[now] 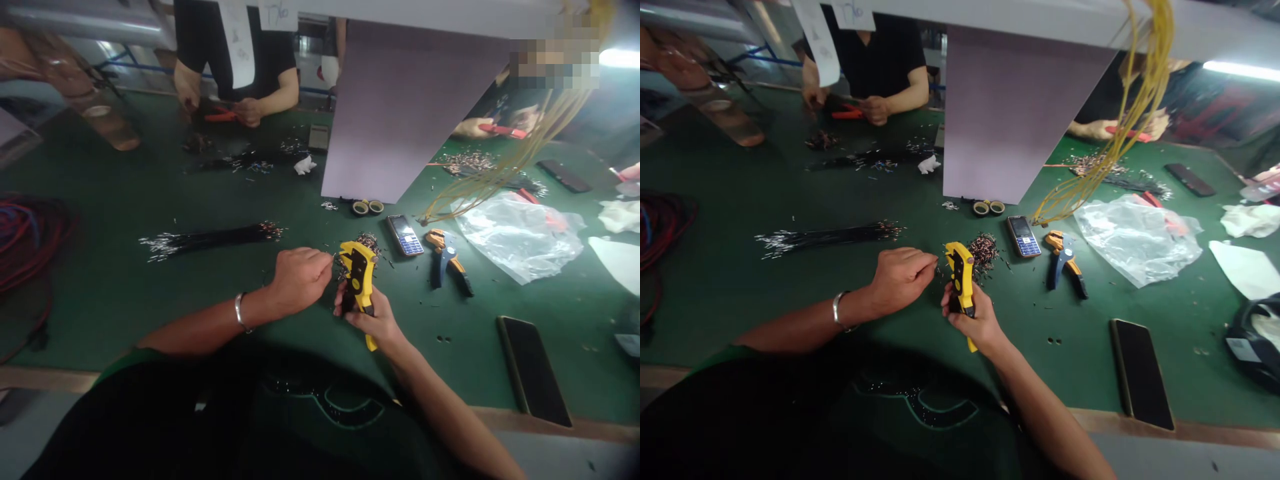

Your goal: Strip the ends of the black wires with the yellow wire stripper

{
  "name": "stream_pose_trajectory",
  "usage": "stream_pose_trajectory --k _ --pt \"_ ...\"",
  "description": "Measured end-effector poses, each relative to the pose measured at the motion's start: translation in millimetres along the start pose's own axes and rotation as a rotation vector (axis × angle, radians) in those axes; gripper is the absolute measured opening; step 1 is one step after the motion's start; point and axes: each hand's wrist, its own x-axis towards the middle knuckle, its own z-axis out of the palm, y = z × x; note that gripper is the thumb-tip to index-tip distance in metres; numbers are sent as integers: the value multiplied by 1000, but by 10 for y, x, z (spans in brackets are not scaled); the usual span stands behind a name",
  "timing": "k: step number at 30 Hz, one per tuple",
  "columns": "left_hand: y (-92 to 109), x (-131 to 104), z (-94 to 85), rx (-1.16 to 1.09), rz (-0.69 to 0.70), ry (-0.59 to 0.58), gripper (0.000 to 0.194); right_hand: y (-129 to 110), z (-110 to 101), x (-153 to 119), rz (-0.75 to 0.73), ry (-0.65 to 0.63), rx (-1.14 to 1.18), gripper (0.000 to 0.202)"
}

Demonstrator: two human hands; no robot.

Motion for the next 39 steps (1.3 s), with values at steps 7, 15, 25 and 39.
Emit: stream_pose_trajectory --k 7,15,25,39 --pt "52 -13 -53 0 9 -27 24 1 2 0 -35 -16 -38 35" --pt "59 -34 -32 -2 -6 -38 25 -10 -34 10 -71 -1 27 42" --pt "138 -64 -45 -171 -5 -105 25 -62 -10 -29 -274 86 -566 27" --pt "140 8 -94 -362 53 -162 21 -9 -44 6 -613 220 -1055 51"
